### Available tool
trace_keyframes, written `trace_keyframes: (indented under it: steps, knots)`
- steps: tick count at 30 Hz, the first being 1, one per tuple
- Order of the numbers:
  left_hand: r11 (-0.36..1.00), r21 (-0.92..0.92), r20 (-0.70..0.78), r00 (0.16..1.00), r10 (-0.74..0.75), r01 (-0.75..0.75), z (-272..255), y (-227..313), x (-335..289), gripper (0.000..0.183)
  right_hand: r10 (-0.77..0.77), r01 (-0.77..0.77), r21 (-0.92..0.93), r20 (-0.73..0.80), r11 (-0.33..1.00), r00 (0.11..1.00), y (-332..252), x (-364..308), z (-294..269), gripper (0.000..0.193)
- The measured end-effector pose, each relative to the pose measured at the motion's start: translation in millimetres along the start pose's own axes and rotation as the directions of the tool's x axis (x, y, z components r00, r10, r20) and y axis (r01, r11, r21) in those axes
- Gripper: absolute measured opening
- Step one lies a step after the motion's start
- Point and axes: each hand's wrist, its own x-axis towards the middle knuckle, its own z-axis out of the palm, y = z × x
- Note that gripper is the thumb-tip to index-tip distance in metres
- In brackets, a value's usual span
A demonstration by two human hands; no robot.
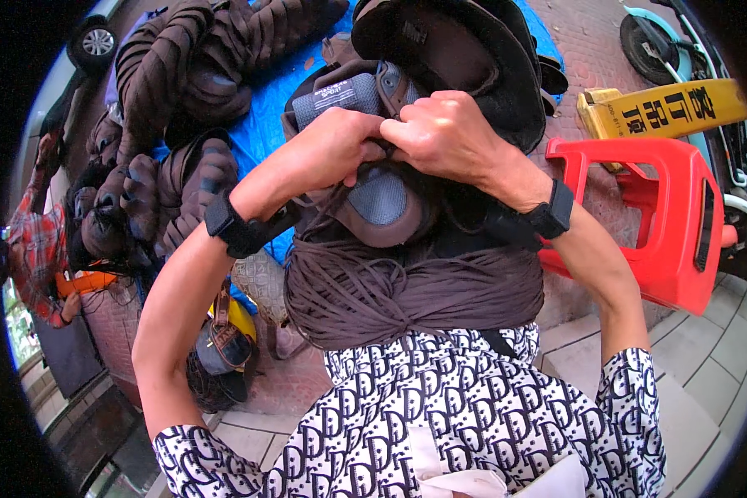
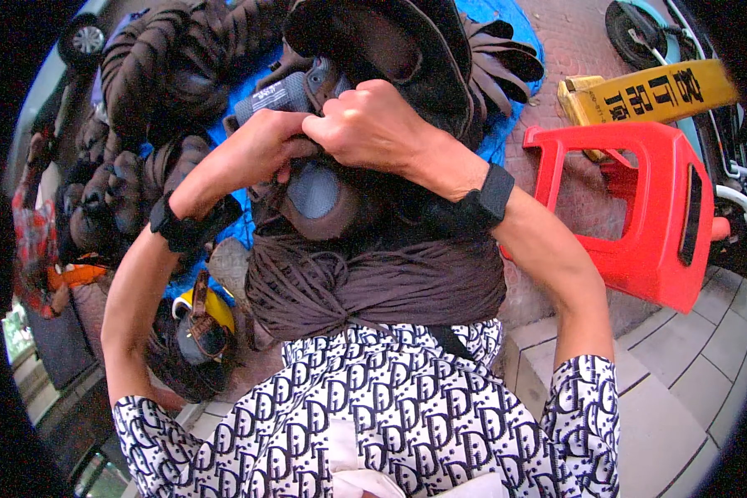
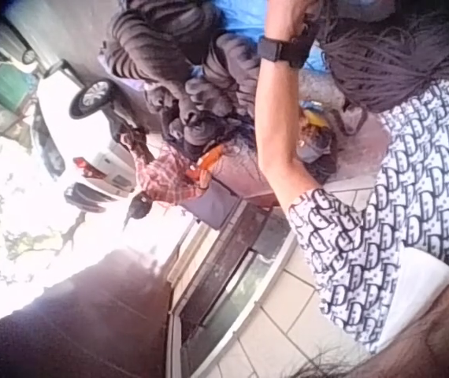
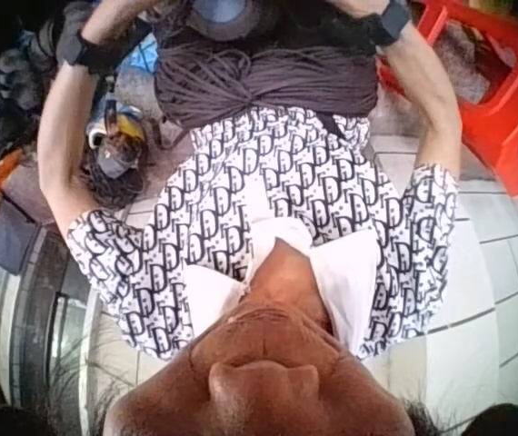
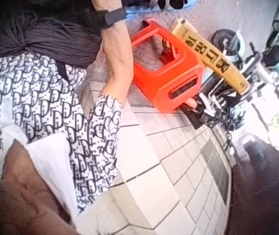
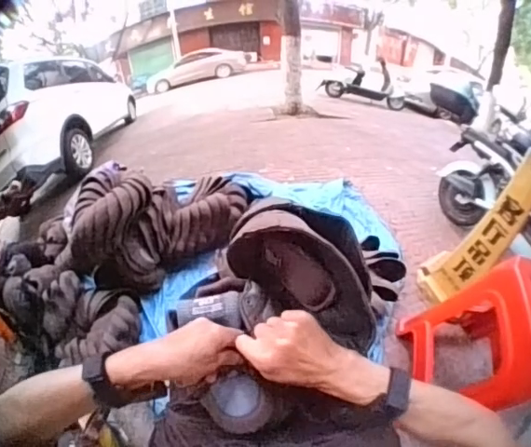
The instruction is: Lacing a brown athletic shoe while sitting cross-legged on a blue tarp in an outdoor area.
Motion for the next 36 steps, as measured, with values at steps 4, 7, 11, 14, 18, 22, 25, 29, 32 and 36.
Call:
trace_keyframes:
  steps: [4,7,11,14,18,22,25,29,32,36]
  knots:
    - [0.995,-0.098,-0.055,0.998,0.015,-0.02,-3,6,-11,0.012,0.117,-0.112,0.128,-0.036,0.985,0.992,0,-3,0,0.013]
    - [0.985,-0.165,-0.225,0.974,0.012,-0.05,-9,16,-34,0.01,0.266,-0.233,0.339,-0.053,0.912,0.963,-4,-2,3,0.021]
    - [0.962,-0.124,-0.507,0.849,0.147,-0.241,-7,23,-56,0.002,0.278,-0.271,0.372,0.034,0.888,0.96,-8,1,5,0.021]
    - [0.985,-0.157,-0.462,0.887,-0.006,-0.075,-4,18,-45,0.007,0.238,-0.222,0.317,-0.01,0.922,0.971,-9,1,2,0.022]
    - [0.965,0.182,-0.308,0.921,0.238,-0.189,-6,9,-21,0.012,0.187,-0.178,0.228,-0.016,0.957,0.982,-5,-1,-5,0.023]
    - [0.996,0.032,-0.115,0.99,-0.078,0.083,-5,0,-5,0.013,0.18,-0.17,0.216,-0.026,0.961,0.983,-7,-1,-7,0.021]
    - [0.859,0.461,-0.19,0.92,0.342,-0.224,3,-4,2,0.01,0.181,-0.168,0.225,-0.038,0.96,0.983,-8,-3,-5,0.02]
    - [0.925,0.274,-0.278,0.899,0.339,-0.264,-3,4,-15,0.009,0.223,-0.206,0.274,-0.035,0.94,0.974,-7,-5,-4,0.019]
    - [0.993,-0.02,-0.35,0.932,0.099,-0.113,-18,16,-48,0.004,0.269,-0.249,0.38,0.0,0.891,0.963,-8,0,-6,0.018]
    - [0.952,-0.244,-0.527,0.849,0.028,-0.183,-8,27,-54,0.005,0.332,-0.283,0.47,-0.023,0.836,0.943,-13,14,-12,0.015]
